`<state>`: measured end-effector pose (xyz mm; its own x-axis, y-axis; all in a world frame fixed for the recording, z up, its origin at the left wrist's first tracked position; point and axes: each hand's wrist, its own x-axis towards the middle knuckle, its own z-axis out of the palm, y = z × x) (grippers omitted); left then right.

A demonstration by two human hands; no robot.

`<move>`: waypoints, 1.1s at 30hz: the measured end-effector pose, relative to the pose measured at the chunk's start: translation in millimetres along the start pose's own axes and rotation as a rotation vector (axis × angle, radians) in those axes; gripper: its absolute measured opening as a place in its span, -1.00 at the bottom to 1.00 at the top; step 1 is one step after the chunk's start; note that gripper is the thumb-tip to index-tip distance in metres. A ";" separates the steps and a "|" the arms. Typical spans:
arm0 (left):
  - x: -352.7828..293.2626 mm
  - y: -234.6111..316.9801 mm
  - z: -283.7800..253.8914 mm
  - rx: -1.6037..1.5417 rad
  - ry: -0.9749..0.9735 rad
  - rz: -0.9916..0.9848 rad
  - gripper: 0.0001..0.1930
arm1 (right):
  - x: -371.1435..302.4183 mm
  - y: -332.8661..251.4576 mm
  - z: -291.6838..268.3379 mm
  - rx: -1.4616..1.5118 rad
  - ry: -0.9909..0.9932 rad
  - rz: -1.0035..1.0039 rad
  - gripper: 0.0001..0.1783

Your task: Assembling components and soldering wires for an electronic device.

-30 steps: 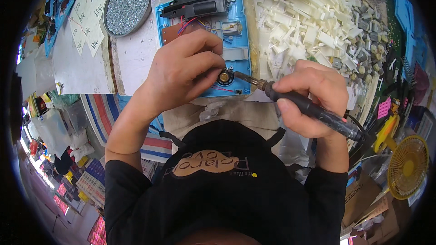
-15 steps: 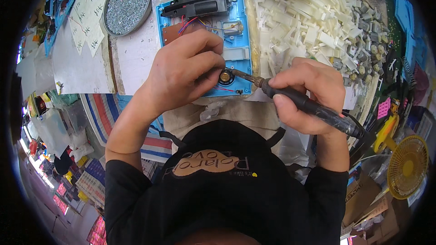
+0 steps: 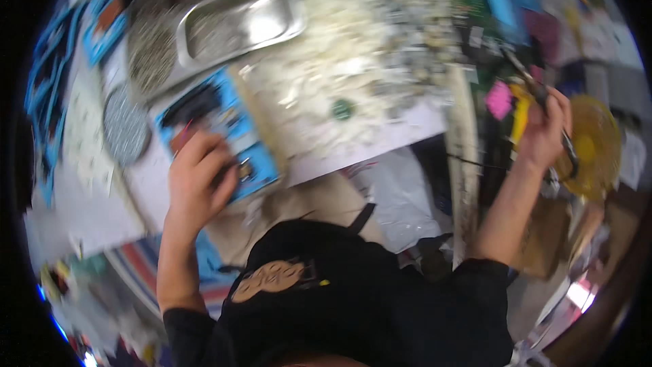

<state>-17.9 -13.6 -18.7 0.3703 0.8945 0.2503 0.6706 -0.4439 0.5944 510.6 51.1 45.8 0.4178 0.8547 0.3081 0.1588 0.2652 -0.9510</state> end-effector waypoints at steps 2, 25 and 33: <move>3.2 3.5 1.6 -0.036 0.003 -0.022 -0.83 | 19.0 -12.1 -22.9 -0.077 0.151 -0.119 -0.87; -7.9 -5.2 -5.5 -0.122 -0.003 -0.018 -0.84 | -45.7 43.1 58.2 0.198 -0.307 0.499 -0.48; -14.7 -7.2 -6.4 -0.106 0.037 -0.005 -0.74 | -139.9 14.8 247.2 -0.227 -0.912 0.016 -0.81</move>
<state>-32.3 -23.3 -21.8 0.3420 0.8991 0.2734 0.6003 -0.4328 0.6725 233.3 45.7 -17.6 -0.4257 0.9025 0.0650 0.3696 0.2391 -0.8979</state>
